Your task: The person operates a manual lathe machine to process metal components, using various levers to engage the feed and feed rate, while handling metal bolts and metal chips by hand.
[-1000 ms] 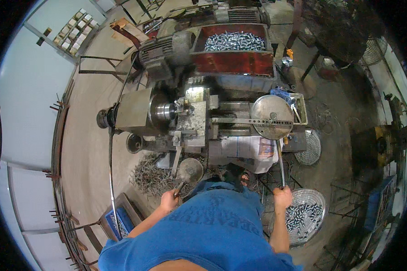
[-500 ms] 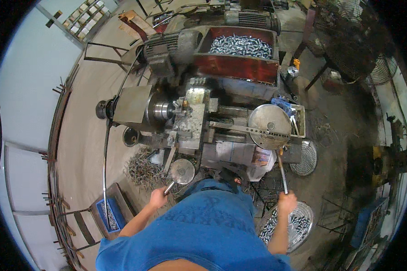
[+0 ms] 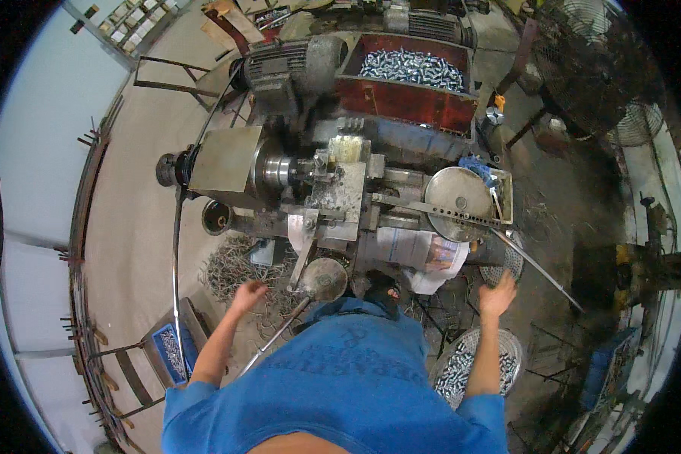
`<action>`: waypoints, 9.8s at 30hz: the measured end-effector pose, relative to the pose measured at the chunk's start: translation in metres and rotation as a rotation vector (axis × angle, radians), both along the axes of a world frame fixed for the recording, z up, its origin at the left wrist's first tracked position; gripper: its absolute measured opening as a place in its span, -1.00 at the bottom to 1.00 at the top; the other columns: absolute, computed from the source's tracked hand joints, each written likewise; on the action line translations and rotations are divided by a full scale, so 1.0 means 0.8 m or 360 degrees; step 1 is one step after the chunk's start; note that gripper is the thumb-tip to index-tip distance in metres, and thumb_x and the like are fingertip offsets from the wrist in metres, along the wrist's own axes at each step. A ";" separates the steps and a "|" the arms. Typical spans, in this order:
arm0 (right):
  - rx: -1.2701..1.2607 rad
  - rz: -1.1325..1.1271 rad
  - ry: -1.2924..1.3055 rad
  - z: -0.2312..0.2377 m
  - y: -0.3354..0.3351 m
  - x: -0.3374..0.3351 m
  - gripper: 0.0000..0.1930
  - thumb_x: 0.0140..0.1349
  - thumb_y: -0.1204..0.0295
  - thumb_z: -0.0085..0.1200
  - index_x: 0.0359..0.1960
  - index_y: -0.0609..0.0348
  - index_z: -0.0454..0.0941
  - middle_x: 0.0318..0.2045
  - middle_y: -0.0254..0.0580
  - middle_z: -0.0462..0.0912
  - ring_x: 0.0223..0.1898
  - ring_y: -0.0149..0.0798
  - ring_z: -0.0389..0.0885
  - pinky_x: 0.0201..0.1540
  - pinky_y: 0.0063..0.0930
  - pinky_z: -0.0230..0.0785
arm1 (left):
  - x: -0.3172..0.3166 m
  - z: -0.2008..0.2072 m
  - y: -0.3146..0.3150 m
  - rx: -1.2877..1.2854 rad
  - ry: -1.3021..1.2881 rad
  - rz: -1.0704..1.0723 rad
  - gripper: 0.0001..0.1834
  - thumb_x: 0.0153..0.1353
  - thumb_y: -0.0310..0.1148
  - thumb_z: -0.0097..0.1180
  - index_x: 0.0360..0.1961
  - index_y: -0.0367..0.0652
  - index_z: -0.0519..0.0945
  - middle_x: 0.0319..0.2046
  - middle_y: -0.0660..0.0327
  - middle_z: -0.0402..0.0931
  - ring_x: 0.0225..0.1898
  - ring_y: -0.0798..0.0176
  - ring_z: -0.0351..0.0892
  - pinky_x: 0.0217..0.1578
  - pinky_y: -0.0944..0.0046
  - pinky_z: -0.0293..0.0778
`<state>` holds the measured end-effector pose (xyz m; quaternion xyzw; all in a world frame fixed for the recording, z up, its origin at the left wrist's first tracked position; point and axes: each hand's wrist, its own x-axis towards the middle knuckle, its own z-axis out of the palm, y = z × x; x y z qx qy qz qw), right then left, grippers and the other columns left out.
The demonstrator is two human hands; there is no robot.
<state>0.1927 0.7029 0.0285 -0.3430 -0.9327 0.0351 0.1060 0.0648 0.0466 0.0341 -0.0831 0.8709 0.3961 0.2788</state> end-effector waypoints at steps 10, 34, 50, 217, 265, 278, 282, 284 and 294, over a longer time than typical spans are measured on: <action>-0.0624 -0.0067 -0.0467 -0.007 -0.115 0.141 -0.55 -0.33 0.29 0.05 -0.32 0.28 0.60 -0.43 0.13 0.60 -0.34 0.05 0.59 -0.23 -0.24 0.45 | -0.148 -0.109 -0.071 -0.1211 0.0325 -0.0865 -0.54 0.12 0.00 -0.05 -0.15 -0.18 0.46 -0.34 -0.02 0.54 -0.29 -0.11 0.53 -0.33 -0.03 0.46; -0.0188 0.2095 0.0500 0.263 -0.361 -0.346 -0.67 -0.34 0.36 0.09 -0.42 0.20 0.58 -0.30 -0.08 0.57 -0.26 -0.05 0.50 -0.19 -0.26 0.36 | -0.125 0.051 -0.074 -0.0791 0.0667 -0.0276 -0.60 0.10 -0.03 -0.01 -0.25 -0.15 0.55 -0.32 -0.07 0.53 -0.24 -0.14 0.51 -0.23 -0.03 0.41; 0.0052 0.2109 -0.0185 0.186 -0.448 -0.429 -0.81 -0.25 0.36 0.04 -0.62 0.22 0.59 -0.51 -0.02 0.60 -0.29 -0.06 0.52 -0.16 -0.31 0.35 | 0.081 0.115 -0.089 -0.1119 0.0770 0.0941 -0.57 -0.03 -0.01 0.17 -0.51 -0.23 0.47 -0.57 -0.03 0.52 -0.45 -0.14 0.52 -0.39 -0.02 0.40; -0.0295 0.2033 -0.0414 0.185 -0.446 -0.451 -0.69 -0.36 0.32 0.04 -0.48 0.14 0.64 -0.49 0.05 0.57 -0.35 0.02 0.56 -0.25 -0.24 0.44 | -0.017 0.112 -0.347 -0.1638 0.0583 0.0347 -0.89 -0.12 -0.44 0.09 -0.48 -0.15 0.52 -0.49 0.00 0.54 -0.39 -0.06 0.56 -0.35 0.04 0.48; -0.0120 -0.0269 -0.0551 0.014 0.072 0.052 -0.64 -0.14 0.33 0.01 -0.23 0.14 0.48 -0.43 -0.04 0.57 -0.32 0.01 0.55 -0.27 -0.12 0.40 | 0.116 0.116 0.110 -0.0552 0.0053 -0.0672 -0.68 0.00 -0.28 0.14 -0.17 -0.06 0.52 -0.40 -0.04 0.53 -0.34 -0.10 0.52 -0.32 0.03 0.42; -0.0683 -0.0527 -0.0065 0.036 -0.129 0.077 -0.71 -0.25 0.26 -0.04 -0.51 0.22 0.41 -0.56 0.19 0.53 -0.45 0.25 0.49 -0.38 0.05 0.30 | 0.120 0.059 0.115 -0.0484 0.0210 -0.0460 -0.72 -0.08 -0.46 0.00 -0.26 -0.01 0.55 -0.48 0.02 0.54 -0.39 -0.10 0.52 -0.36 -0.02 0.42; -0.0689 -0.0515 -0.0126 0.039 -0.133 0.076 -0.73 -0.19 0.24 -0.04 -0.50 0.18 0.46 -0.51 0.13 0.55 -0.41 0.23 0.50 -0.35 0.04 0.30 | 0.126 0.040 0.099 -0.0572 0.0247 -0.0467 -0.74 -0.07 -0.43 0.06 -0.27 -0.02 0.55 -0.49 0.02 0.54 -0.40 -0.10 0.52 -0.36 -0.01 0.42; -0.0701 -0.0475 -0.0062 0.032 -0.130 0.078 -0.74 -0.16 0.25 -0.05 -0.52 0.18 0.46 -0.51 0.12 0.55 -0.43 0.23 0.49 -0.36 0.05 0.30 | 0.126 0.041 0.096 -0.0561 0.0253 -0.0474 -0.74 -0.08 -0.44 0.03 -0.29 -0.03 0.56 -0.49 0.03 0.55 -0.40 -0.10 0.53 -0.36 -0.01 0.43; 0.0228 -0.0284 -0.0674 0.044 0.135 0.001 -0.58 -0.08 0.20 0.08 -0.14 0.08 0.46 -0.23 -0.12 0.54 -0.11 -0.07 0.48 -0.11 0.02 0.29 | 0.121 0.058 0.101 -0.0480 0.0103 -0.0574 -0.70 -0.06 -0.44 0.00 -0.22 -0.04 0.54 -0.41 0.04 0.55 -0.33 -0.06 0.53 -0.31 0.04 0.43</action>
